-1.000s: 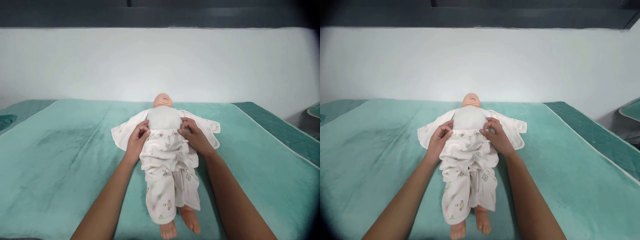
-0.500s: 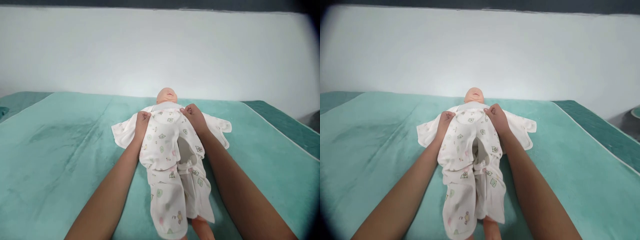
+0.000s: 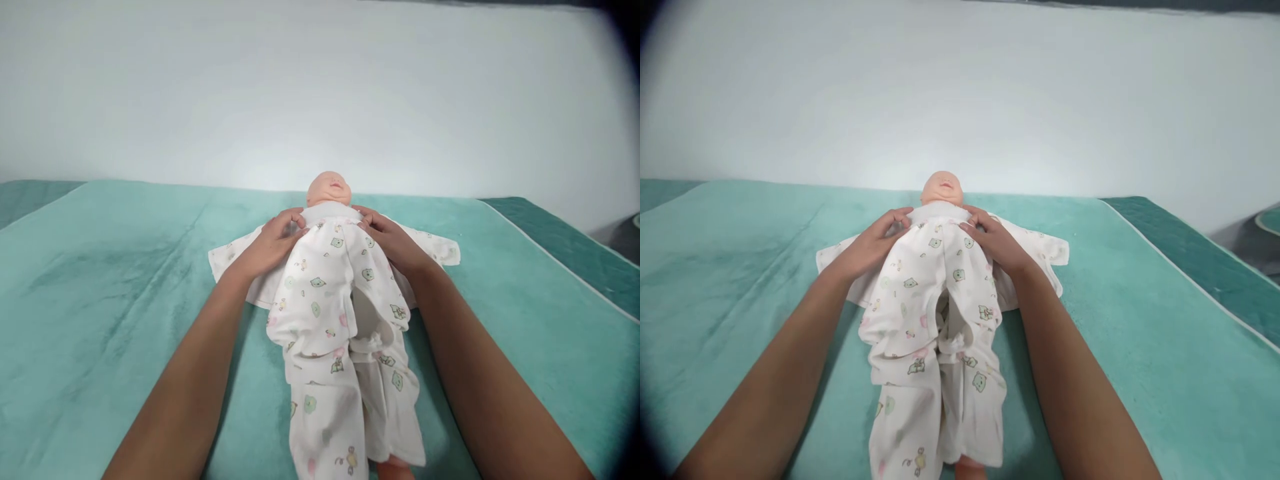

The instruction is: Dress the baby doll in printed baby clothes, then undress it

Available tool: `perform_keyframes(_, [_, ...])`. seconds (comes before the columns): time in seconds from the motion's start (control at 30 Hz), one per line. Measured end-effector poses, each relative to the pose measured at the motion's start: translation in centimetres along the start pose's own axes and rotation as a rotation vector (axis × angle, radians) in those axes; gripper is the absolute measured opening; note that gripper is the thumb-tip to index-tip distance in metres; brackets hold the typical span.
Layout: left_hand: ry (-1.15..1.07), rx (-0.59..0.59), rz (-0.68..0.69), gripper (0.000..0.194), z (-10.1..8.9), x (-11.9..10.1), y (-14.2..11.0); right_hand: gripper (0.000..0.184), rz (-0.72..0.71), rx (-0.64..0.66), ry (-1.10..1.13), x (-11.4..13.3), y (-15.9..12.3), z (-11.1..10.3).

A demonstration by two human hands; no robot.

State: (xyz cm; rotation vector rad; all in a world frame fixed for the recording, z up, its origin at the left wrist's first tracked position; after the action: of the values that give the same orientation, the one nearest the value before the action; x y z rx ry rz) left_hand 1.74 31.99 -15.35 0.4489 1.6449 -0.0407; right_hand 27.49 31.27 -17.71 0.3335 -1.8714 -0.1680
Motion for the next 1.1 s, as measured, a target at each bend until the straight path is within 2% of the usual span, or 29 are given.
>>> perform_keyframes(0.23, [-0.031,0.064,-0.025,0.012,-0.3,0.2,-0.1,0.027,-0.008,0.069,0.117,0.2,-0.3,0.2])
perform_keyframes(0.37, [-0.047,0.032,-0.049,0.011,-0.2,0.5,-0.1,0.023,-0.032,0.085,0.133,0.1,-0.4,0.2])
perform_keyframes(0.57, [-0.038,-0.01,-0.012,0.014,0.2,0.5,-0.2,0.022,-0.063,-0.029,0.066,-0.3,-0.4,0.8])
perform_keyframes(0.77, [0.02,-0.066,0.033,0.022,0.5,1.7,0.6,0.02,-0.061,-0.134,-0.055,-1.2,0.7,1.2])
perform_keyframes(0.93, [0.193,-0.2,0.082,0.019,0.7,2.9,2.5,0.02,0.006,-0.317,-0.292,-1.9,2.1,1.3])
perform_keyframes(1.1, [0.436,-0.362,0.031,0.014,0.7,3.4,4.4,0.019,-0.022,-0.318,-0.509,-2.0,3.2,1.1])
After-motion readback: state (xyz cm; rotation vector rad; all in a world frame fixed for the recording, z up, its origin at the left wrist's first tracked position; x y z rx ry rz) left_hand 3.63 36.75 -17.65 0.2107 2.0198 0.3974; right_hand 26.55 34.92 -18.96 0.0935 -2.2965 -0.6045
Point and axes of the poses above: each hand's wrist, its own y-axis towards the middle knuckle, its own z-axis out of the palm, x = y × z, the point moved 1 cm from there along y, towards the middle knuckle, and after that the axes turned 8 degrees about -y, right-handed, at the moved point
